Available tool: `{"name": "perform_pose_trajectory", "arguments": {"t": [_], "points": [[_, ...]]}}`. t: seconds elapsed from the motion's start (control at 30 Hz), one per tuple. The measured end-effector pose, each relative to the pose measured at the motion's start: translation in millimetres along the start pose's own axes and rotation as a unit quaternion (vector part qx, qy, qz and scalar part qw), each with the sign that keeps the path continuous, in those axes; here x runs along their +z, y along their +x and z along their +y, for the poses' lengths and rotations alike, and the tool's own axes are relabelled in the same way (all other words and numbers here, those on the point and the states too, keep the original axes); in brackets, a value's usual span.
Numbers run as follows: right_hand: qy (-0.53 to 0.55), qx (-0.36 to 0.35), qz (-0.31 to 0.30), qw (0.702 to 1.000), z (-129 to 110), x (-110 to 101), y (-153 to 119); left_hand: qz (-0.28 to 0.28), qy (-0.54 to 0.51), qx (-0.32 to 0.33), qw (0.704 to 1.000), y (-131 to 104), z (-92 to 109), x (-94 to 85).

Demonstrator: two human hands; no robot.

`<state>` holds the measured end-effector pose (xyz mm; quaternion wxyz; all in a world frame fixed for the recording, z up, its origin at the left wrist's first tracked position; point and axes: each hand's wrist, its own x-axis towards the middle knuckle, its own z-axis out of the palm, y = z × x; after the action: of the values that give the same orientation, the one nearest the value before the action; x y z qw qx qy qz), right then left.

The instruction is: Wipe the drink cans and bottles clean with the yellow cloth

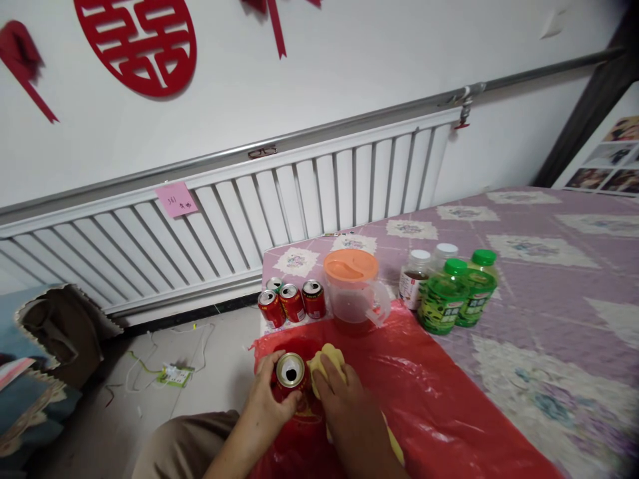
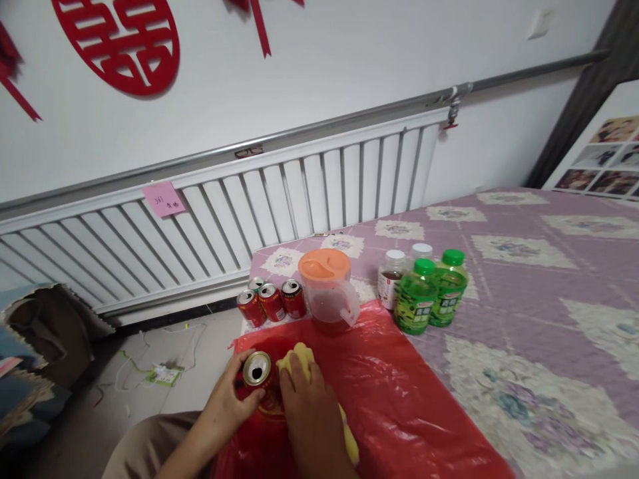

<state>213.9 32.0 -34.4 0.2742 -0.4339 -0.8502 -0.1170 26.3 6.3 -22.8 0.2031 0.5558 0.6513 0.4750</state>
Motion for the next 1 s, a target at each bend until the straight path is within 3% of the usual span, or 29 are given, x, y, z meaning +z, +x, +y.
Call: {"name": "perform_pose_trajectory", "arguments": {"t": [0.13, 0.47, 0.77, 1.0], "points": [[0.0, 0.002, 0.002, 1.0, 0, 4, -1, -0.011, -0.016, -0.022, 1.0, -1, -2, -0.9], [0.044, 0.0, 0.067, 0.997, 6, -12, 8, -0.044, -0.065, -0.02, 0.997, -1, -13, 0.3], [0.006, 0.007, -0.004, 1.0, 5, -1, 4, -0.08, -0.08, -0.035, 0.993, 2, -3, -6.2], [0.044, -0.01, 0.044, 0.998, 11, -6, 7, -0.095, -0.091, -0.03, 0.991, 3, -6, -7.8]]}}
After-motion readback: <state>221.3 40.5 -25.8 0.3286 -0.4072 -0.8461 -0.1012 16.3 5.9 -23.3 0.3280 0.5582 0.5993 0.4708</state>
